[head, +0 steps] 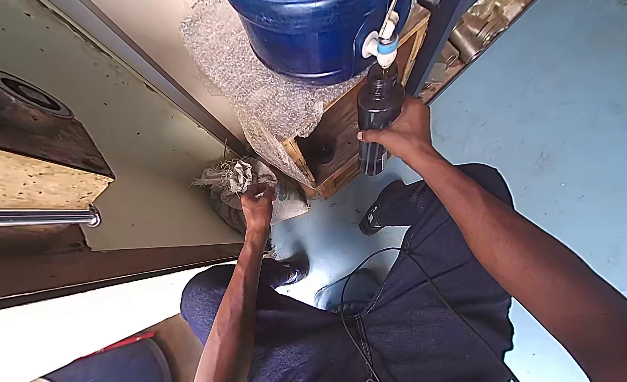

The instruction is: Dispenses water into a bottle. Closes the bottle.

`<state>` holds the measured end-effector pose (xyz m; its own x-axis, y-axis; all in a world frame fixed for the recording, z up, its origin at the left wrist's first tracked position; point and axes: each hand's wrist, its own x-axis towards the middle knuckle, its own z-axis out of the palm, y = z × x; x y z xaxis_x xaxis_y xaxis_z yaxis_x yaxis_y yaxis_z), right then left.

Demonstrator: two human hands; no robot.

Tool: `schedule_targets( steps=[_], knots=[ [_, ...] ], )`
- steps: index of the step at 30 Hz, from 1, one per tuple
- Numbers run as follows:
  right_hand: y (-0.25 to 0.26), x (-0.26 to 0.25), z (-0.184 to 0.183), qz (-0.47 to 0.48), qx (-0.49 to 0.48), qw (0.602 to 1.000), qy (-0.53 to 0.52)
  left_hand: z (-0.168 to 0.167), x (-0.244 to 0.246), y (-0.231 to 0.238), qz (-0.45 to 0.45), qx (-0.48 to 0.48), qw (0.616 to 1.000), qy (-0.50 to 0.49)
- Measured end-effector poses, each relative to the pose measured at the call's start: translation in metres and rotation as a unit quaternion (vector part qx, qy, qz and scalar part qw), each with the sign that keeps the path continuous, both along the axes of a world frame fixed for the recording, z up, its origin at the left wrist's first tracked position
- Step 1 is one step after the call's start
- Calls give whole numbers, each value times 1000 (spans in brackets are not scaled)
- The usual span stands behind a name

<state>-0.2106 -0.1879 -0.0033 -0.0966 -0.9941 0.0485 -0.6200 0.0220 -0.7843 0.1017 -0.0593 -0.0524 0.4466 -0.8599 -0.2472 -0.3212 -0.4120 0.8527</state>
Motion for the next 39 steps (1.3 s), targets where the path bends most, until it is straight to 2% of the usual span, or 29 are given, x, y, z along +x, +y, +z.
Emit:
schedule_targets(
  steps=[12, 15, 26, 39],
  knots=[
    [-5, 0, -10, 9, -14, 1000, 6, -1, 3, -8, -1, -21, 1000, 2],
    [-5, 1, -9, 4, -16, 1000, 3, 4, 1, 3, -29, -12, 999, -26],
    [0, 3, -13, 15, -13, 1000, -9, -10, 7, 1, -29, 7, 998, -51],
    [0, 7, -19, 3, 13, 1000, -24, -8, 7, 4, -41, 20, 997, -69]
  ],
)
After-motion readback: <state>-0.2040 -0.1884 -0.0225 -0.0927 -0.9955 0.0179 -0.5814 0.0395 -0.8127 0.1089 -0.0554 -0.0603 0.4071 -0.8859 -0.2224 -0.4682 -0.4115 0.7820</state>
